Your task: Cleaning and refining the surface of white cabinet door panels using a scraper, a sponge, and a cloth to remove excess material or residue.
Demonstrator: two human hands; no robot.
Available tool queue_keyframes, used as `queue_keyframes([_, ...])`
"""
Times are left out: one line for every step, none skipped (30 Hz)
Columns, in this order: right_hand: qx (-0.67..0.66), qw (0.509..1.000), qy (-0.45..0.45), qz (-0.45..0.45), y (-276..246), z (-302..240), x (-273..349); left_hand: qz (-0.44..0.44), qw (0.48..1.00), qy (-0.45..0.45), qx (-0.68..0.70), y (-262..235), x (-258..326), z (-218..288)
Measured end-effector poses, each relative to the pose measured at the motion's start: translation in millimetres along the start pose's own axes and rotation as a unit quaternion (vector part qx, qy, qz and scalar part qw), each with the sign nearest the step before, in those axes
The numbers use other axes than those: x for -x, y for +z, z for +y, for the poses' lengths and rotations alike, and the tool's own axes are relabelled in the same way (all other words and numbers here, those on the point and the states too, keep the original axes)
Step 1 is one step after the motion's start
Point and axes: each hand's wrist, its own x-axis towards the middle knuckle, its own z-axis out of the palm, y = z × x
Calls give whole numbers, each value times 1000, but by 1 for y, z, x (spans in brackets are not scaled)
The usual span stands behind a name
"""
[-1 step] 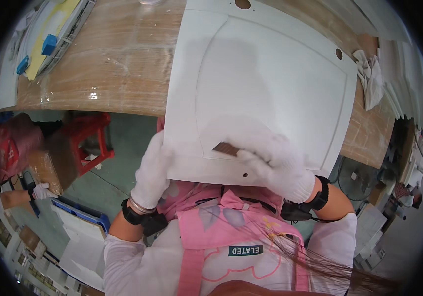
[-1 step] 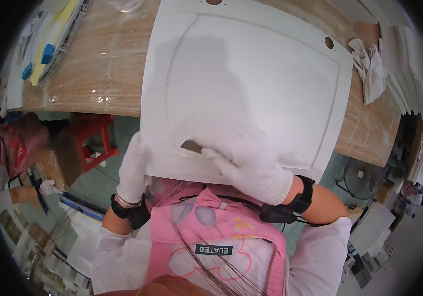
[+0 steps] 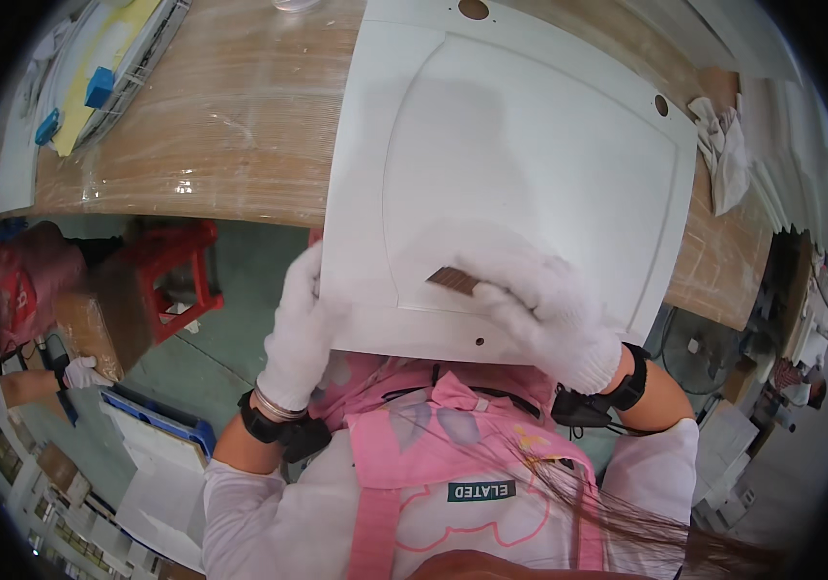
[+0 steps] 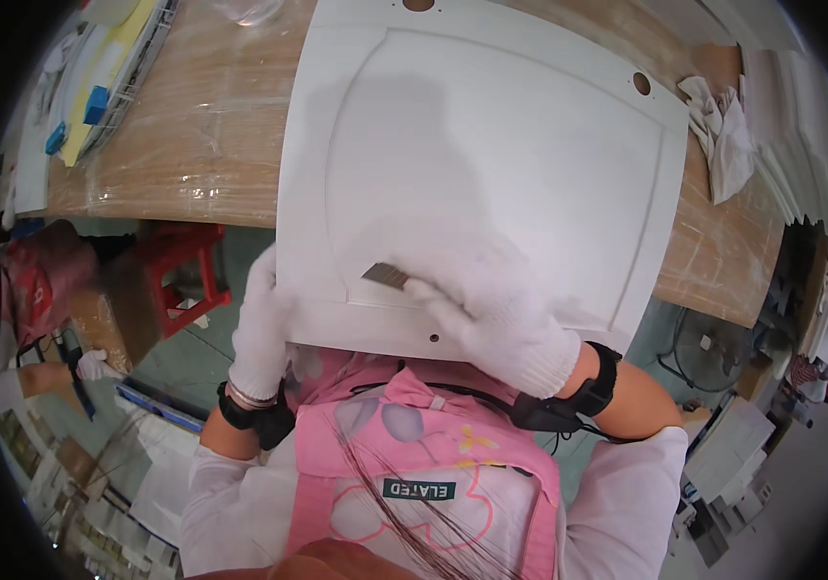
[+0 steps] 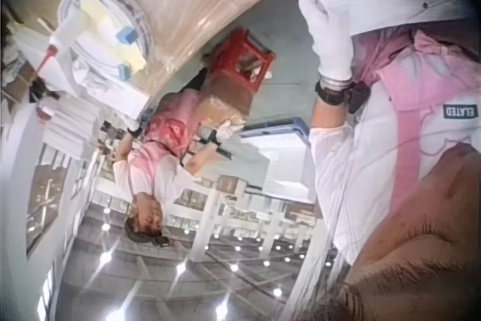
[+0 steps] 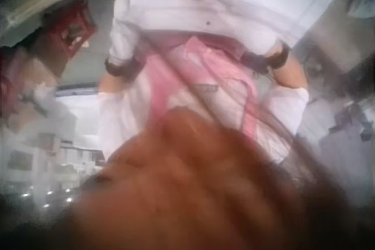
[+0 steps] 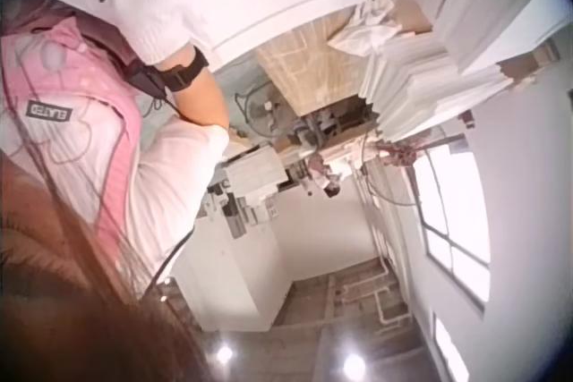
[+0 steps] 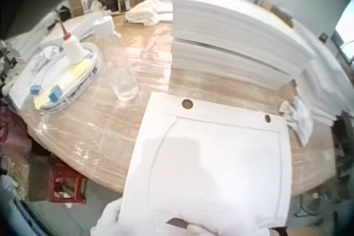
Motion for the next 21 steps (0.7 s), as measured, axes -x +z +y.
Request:
queue_keyframes([10, 999, -17, 30, -3, 6, 4, -1, 1000, 5, -1, 6, 3, 5])
queue_keyframes([13, 999, -20, 34, -6, 6, 7, 18, 988, 83, -126, 11, 7, 9])
queue_keyframes([-21, 999, 2, 40, -10, 3, 12, 38, 955, 160, -249, 14, 11, 13])
queue_keyframes([-54, 997, 23, 46, -14, 1, 16, 37, 953, 167, -250, 17, 13, 16])
queue_keyframes([-52, 997, 18, 52, -18, 0, 21, 73, 913, 210, -343, 20, 12, 21])
queue_keyframes([-48, 996, 51, 60, -20, 0, 27, 107, 862, 251, -428, 24, 9, 25])
queue_keyframes([-47, 994, 77, 66, -22, 0, 33, 124, 916, 167, -342, 17, 2, 29])
queue_keyframes([-46, 994, 69, 74, -24, -1, 42, 138, 955, 82, -250, 4, -6, 30])
queue_keyframes([-125, 975, 149, 110, -28, -3, 51, 162, 957, 107, -214, -11, -11, 25])
queue_keyframes([-209, 942, 223, 138, -28, -1, 56, 199, 933, 162, -252, -30, -13, 17])
queue_keyframes([-207, 946, 207, 141, -33, -2, 61, 221, 912, 218, -267, -36, -11, 20])
queue_keyframes([-241, 934, 214, 151, -35, 2, 64, 247, 886, 270, -283, -40, -5, 24])
queue_keyframes([-274, 922, 222, 159, -35, 4, 65, 261, 879, 280, -285, -41, 0, 29])
queue_keyframes([-276, 927, 204, 153, -32, 4, 61, 224, 920, 250, -204, -41, 6, 34])
queue_keyframes([-314, 913, 206, 159, -33, -1, 57, 178, 952, 222, -115, -39, 8, 41])
queue_keyframes([-355, 897, 207, 161, -32, -5, 53, 123, 974, 189, -3, -37, 13, 50])
queue_keyframes([-354, 903, 188, 154, -30, -6, 44, 73, 977, 175, 93, -35, 15, 57])
queue_keyframes([-396, 888, 165, 168, -34, -9, 39, 9, 968, 159, 191, -28, 13, 64])
queue_keyframes([-444, 869, 139, 167, -33, -14, 29, -30, 950, 152, 272, -30, 12, 68])
queue_keyframes([-445, 873, 124, 155, -32, -24, 22, -72, 923, 144, 349, -33, 10, 73])
queue_keyframes([-480, 858, 95, 154, -29, -33, 16, -95, 900, 134, 403, -34, 6, 80])
